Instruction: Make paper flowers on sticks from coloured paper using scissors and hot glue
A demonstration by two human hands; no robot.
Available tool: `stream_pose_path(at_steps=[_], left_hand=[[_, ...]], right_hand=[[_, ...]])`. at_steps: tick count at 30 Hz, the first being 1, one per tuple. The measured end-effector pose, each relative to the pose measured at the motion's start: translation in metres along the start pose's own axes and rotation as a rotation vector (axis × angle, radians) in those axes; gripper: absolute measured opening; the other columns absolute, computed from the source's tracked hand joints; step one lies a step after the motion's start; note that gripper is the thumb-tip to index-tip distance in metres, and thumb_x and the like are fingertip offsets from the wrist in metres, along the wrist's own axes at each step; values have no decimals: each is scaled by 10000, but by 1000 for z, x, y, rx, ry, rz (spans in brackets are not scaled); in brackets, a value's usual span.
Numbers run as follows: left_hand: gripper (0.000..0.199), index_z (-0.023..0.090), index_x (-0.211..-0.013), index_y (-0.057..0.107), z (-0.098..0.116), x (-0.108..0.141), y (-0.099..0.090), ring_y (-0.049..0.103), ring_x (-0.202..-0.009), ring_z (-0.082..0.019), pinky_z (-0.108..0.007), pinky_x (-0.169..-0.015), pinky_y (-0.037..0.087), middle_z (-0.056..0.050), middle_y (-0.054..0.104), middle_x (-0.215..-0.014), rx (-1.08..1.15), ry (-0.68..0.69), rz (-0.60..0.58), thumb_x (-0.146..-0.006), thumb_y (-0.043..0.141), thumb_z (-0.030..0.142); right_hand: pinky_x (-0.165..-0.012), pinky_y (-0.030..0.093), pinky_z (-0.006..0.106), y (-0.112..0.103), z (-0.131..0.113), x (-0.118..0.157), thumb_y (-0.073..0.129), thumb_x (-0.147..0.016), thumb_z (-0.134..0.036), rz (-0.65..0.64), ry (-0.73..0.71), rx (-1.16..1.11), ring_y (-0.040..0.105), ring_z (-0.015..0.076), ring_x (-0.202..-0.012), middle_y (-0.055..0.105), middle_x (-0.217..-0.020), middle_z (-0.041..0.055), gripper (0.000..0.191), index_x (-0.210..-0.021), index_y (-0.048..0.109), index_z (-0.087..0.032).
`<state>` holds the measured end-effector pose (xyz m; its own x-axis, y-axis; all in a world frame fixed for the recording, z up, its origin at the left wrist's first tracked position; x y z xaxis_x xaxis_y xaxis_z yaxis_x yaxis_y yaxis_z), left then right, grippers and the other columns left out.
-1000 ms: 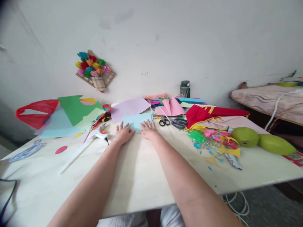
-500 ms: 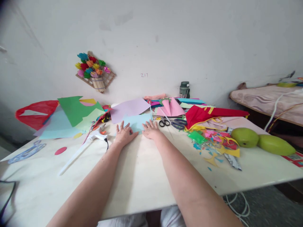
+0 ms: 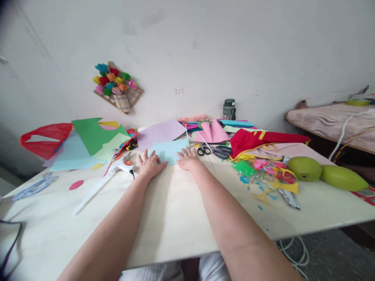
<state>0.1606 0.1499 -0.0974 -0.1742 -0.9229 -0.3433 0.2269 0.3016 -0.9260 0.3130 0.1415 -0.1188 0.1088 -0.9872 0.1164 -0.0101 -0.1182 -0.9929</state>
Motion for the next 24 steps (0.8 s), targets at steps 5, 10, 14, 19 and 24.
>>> stream_pose_path(at_steps=[5,10,14,19,24], left_hand=[[363,225,-700,553,7,1,0,40,-1292,-303,-551,-996,-18,-28,389,-1317,13,14,-24,-682,460,576],[354,219,-668,551,10,1,0,49,-1289,-312,-540,-997,-21,-25,392,-1316,19,24,-30,-676,480,565],[356,223,-686,565,9,-1,2,43,-1291,-307,-537,-997,-27,-25,375,-1329,35,17,-53,-692,459,563],[312,229,-682,576,2,-2,-5,-3,-1292,-309,-544,-993,-43,0,336,-1354,13,63,-78,-690,487,528],[232,237,-694,576,-8,1,-17,-46,-1295,-282,-527,-1005,-49,25,315,-1365,-39,168,-39,-712,507,457]], right_hand=[[-1010,-67,464,-6,1,3,240,-848,-363,27,-19,45,-73,209,-1294,57,-1435,-5,527,-1358,183,-245],[-1022,-67,416,-13,-10,-1,276,-837,-376,170,-74,27,-43,209,-1297,107,-1431,29,532,-1343,248,-216],[-1040,-10,357,-2,-27,-7,202,-850,-433,162,-148,-61,-29,175,-1299,85,-1434,17,549,-1350,226,-209],[-1045,23,348,9,-28,-9,162,-861,-410,48,-106,-121,-14,165,-1300,73,-1434,-4,546,-1365,166,-201],[-1045,9,353,5,-28,-2,179,-862,-372,-1,-99,-111,-41,157,-1298,38,-1436,-19,536,-1370,133,-208]])
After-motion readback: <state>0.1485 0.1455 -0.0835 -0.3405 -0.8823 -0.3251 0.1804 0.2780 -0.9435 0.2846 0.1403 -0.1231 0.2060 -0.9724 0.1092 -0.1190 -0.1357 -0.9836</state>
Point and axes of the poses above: each hand's wrist, its own x-axis away from the middle knuckle, its own y-axis out of the palm, z = x × y, the point moved 8 cm from there along -x, towards the middle knuckle
